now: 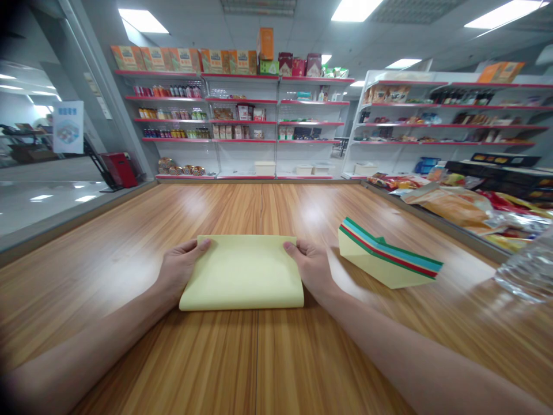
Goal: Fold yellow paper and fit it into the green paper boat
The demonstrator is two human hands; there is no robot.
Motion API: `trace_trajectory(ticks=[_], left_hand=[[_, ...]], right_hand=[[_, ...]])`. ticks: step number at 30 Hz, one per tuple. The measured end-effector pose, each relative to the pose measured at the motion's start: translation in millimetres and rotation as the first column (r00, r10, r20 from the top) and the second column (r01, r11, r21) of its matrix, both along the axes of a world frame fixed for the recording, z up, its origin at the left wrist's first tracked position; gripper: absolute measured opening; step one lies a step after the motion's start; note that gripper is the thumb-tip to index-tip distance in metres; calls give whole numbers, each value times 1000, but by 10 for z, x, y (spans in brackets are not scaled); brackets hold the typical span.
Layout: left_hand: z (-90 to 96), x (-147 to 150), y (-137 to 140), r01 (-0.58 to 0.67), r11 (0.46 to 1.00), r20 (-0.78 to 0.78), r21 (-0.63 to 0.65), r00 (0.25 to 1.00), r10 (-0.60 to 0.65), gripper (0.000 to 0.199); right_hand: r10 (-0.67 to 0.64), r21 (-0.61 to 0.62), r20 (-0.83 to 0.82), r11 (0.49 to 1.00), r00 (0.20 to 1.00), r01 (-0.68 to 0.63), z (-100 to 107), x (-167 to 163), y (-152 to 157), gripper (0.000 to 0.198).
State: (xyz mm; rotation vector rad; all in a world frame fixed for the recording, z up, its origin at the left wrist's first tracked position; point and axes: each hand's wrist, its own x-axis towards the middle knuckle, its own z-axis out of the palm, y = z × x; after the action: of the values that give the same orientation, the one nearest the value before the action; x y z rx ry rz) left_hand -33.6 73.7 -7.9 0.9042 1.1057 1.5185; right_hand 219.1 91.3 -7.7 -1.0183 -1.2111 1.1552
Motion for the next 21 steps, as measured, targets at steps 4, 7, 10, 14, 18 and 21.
trace_trajectory(ticks=[4,7,10,14,18,21], left_hand=[[-4,-1,0,5,1000,8,4,1000,-5,32],[-11,-4,4,7,1000,21,6,1000,-7,31],[-10,-5,6,13,1000,33,-2,999,-13,31],[-3,-7,6,-12,1000,42,0,999,12,34],[-6,-5,13,-31,999,32,13,999,30,34],[-12,-4,21,-35,999,27,17,999,34,35]], right_hand=[[31,7,-1,999,1000,-31,17,5,-18,37],[36,8,7,999,999,-36,27,8,-25,35],[21,7,9,1000,1000,-21,25,7,-23,37],[20,4,9,1000,1000,-20,13,5,-14,39],[5,12,-11,1000,1000,-5,5,-3,-7,37],[-3,4,-16,1000,1000,4,6,-10,-6,38]])
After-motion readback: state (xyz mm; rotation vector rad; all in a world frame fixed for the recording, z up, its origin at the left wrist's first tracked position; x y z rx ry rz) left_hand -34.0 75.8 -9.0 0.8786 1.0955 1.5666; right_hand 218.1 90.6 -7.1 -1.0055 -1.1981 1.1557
